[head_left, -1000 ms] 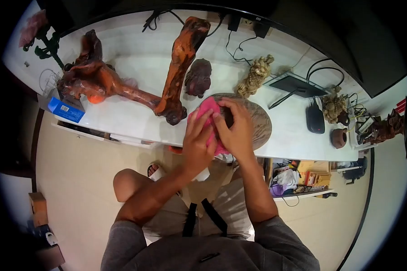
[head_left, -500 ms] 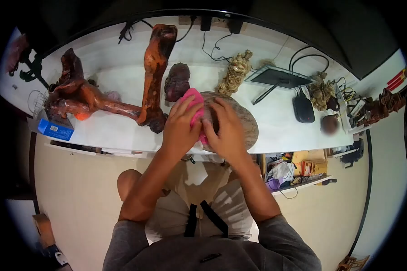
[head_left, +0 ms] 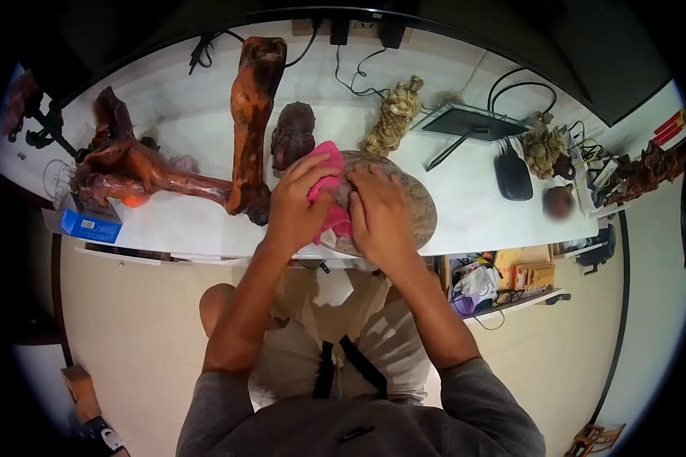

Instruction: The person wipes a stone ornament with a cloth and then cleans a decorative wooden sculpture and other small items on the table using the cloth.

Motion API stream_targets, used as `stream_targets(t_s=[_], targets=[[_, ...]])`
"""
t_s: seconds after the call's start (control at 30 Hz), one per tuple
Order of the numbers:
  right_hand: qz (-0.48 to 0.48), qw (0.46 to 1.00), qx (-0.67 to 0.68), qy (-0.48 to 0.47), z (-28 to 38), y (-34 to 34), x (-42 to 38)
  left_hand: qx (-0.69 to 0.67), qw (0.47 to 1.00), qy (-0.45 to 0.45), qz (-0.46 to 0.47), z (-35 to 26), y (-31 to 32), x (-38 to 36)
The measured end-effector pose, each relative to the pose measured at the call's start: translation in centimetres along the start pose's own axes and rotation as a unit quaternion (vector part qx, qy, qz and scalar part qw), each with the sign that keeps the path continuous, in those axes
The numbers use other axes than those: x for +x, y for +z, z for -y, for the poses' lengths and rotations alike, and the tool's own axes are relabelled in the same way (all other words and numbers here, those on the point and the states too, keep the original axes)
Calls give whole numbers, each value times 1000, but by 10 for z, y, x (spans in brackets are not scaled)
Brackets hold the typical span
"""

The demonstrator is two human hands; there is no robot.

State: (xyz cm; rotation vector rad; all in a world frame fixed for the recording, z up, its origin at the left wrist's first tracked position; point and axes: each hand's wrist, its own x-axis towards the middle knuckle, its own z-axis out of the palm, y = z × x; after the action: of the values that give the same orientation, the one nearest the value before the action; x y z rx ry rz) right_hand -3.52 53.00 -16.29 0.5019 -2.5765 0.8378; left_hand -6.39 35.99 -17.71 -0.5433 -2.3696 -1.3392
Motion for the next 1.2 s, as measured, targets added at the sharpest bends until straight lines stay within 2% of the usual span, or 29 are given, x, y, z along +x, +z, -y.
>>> stream_targets(t_s=[0.2,0.3,0.4,0.53,0.67,0.73,0.77,0.87,0.9,0.97,1.0,1.03,1.13,1.2], targets=[[9,999,44,-17,-11,-4,3,4,999,40,22,-1,2,11],[8,998,55,-2,-8,-7,2,24,999,26,27,-15,4,9],[-2,997,76,19,-7,-5,0,-22,1000,-6,15,-35,16,1],[-17,988,147,29,-10,-8,-1,-175,984,-15,-26,-36,33,-2],[-22,981,192,34,-11,-16,5,-414,909,-55,11,-42,37,6],[-50,985,160,-27,-5,-26,7,-490,870,-47,24,-35,43,10],[-62,986,144,-58,-3,-30,7,-514,854,-74,8,-31,39,9],[30,986,127,-103,-21,-26,-9,-486,870,-80,-10,-41,32,13],[21,988,131,-75,-20,-31,-13,-426,901,-64,-60,-40,34,13],[0,990,142,-24,-18,-41,-16,-190,981,4,-48,-29,27,13],[-21,991,136,3,-26,-42,-19,-64,996,40,-42,-25,23,14],[-41,990,129,29,-38,-42,-23,17,997,71,-25,-29,19,17],[-77,987,107,89,-40,-41,-24,109,993,38,33,-24,22,10],[-92,984,92,123,-33,-40,-22,114,992,29,44,-21,23,7]])
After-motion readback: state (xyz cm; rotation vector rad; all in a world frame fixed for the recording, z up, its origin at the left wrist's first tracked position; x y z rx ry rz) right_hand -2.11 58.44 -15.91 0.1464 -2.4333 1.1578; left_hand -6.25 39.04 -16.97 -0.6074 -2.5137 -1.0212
